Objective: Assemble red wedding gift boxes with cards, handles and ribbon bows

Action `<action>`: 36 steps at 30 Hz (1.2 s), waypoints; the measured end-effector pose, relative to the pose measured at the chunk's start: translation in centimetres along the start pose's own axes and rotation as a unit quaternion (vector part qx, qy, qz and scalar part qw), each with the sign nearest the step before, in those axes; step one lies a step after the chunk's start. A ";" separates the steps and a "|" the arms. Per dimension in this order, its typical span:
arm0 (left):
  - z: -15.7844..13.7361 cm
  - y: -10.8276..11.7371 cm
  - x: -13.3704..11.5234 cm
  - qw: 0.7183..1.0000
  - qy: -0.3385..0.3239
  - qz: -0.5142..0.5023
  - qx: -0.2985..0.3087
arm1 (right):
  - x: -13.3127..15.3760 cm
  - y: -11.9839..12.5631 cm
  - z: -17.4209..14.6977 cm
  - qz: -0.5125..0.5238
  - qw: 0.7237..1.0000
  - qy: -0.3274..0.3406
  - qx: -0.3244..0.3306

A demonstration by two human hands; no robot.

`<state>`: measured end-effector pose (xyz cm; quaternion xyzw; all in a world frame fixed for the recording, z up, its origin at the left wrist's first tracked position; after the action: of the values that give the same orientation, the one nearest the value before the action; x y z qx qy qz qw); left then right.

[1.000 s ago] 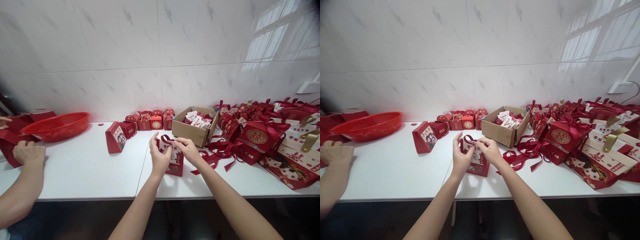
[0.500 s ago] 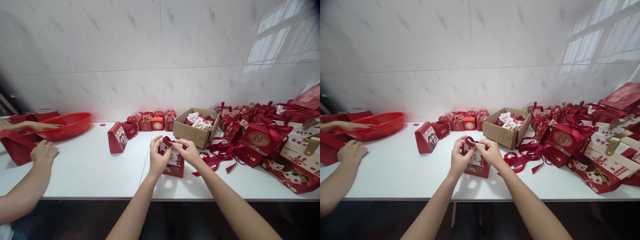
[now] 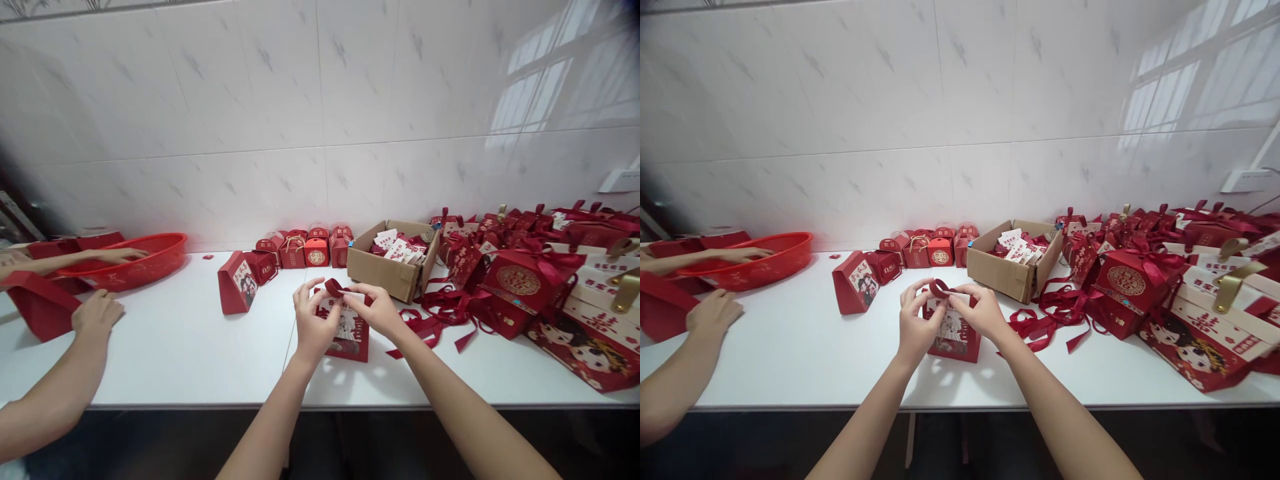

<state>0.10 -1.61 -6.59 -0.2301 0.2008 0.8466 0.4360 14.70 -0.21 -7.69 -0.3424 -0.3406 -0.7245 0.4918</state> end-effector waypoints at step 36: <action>0.6 -1.2 2.0 0.977 0.115 -0.180 0.024 | -0.3 0.2 0.1 -0.031 0.999 -0.003 -0.031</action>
<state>-0.03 0.63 -7.38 -0.3475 0.2251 0.7174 0.5603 14.96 0.01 -7.87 -0.3489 -0.3303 -0.7484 0.4573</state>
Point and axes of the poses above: each hand's wrist, its own z-axis towards the middle knuckle, its own y-axis out of the back of the hand, x = y × z, the point moved 7 cm from there along z, towards the middle knuckle, and after that the axes turned 12 degrees about -x, right-handed, at the moved point
